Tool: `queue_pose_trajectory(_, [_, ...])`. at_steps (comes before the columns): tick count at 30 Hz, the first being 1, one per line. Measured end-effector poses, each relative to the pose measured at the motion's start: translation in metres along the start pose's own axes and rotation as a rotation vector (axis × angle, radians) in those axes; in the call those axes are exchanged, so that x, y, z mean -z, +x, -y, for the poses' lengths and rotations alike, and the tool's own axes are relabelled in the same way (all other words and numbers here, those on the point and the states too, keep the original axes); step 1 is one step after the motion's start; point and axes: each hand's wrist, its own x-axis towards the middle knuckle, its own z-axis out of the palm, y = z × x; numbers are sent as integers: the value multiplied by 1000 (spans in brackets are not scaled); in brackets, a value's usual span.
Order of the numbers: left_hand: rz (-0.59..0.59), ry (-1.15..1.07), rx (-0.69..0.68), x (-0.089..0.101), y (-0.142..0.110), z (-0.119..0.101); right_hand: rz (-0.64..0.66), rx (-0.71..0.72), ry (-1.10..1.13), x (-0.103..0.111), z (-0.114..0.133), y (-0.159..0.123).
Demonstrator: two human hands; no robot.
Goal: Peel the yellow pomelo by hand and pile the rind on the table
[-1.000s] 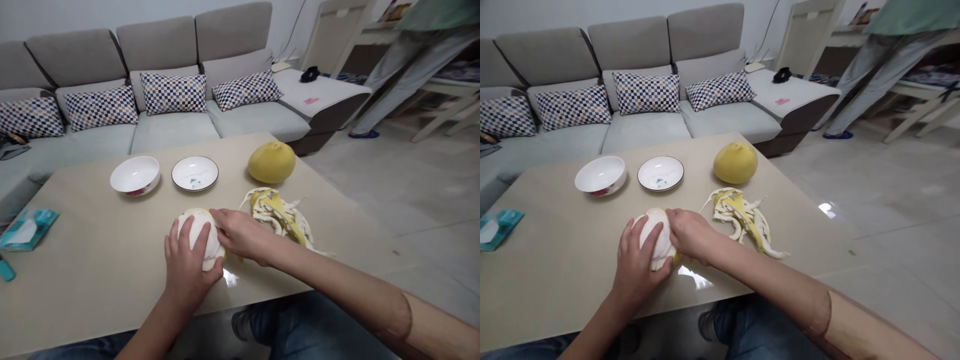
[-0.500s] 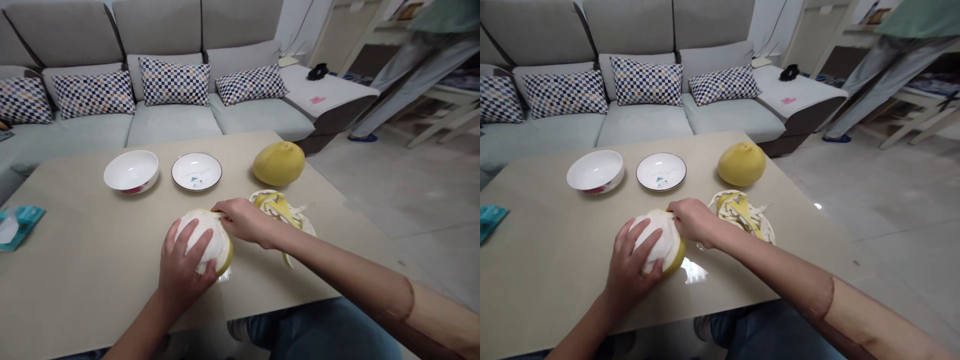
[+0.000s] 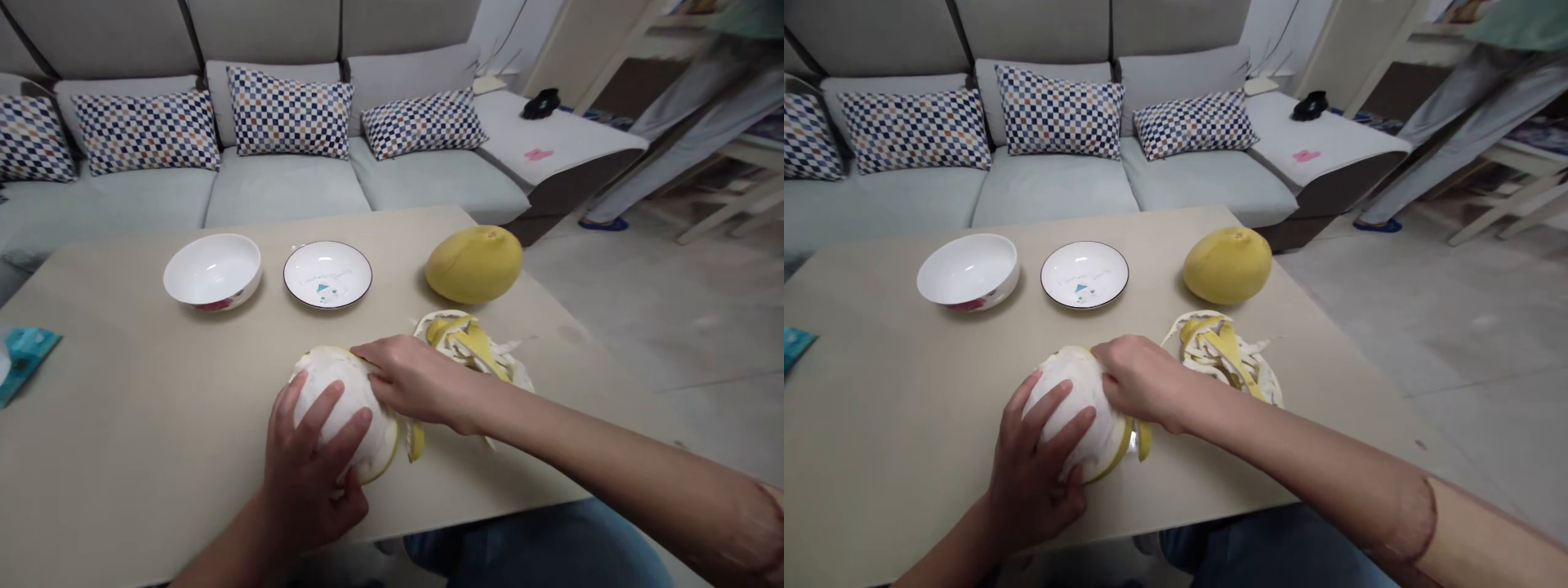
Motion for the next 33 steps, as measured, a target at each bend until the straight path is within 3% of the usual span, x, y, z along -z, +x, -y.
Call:
queue_pose_trajectory(7, [-15, -20, -21, 0, 0, 3, -49, -89, -93, -4, -5, 20])
queue_pose_trajectory(12, [5, -74, -91, 3, -4, 15, 136, -80, -46, 5, 2, 12])
queue_pose_trajectory(15, [6, -122, -150, 4, -4, 26, 175, -22, -17, 6, 5, 4])
queue_pose_trajectory(18, [11, -158, -176, 4, 1, 33, 132, -18, -51, -1, 2, 4])
queue_pose_trajectory(22, [16, -179, -166, 3, 13, 34, 58, -114, -111, -12, -7, 15])
queue_pose_trajectory(27, [-6, -197, -193, 3, 21, 40, -42, -119, -143, -12, -14, 26])
queue_pose_trajectory(33, [86, -251, -210, 19, 12, 51, -110, -169, -162, -20, -1, -5])
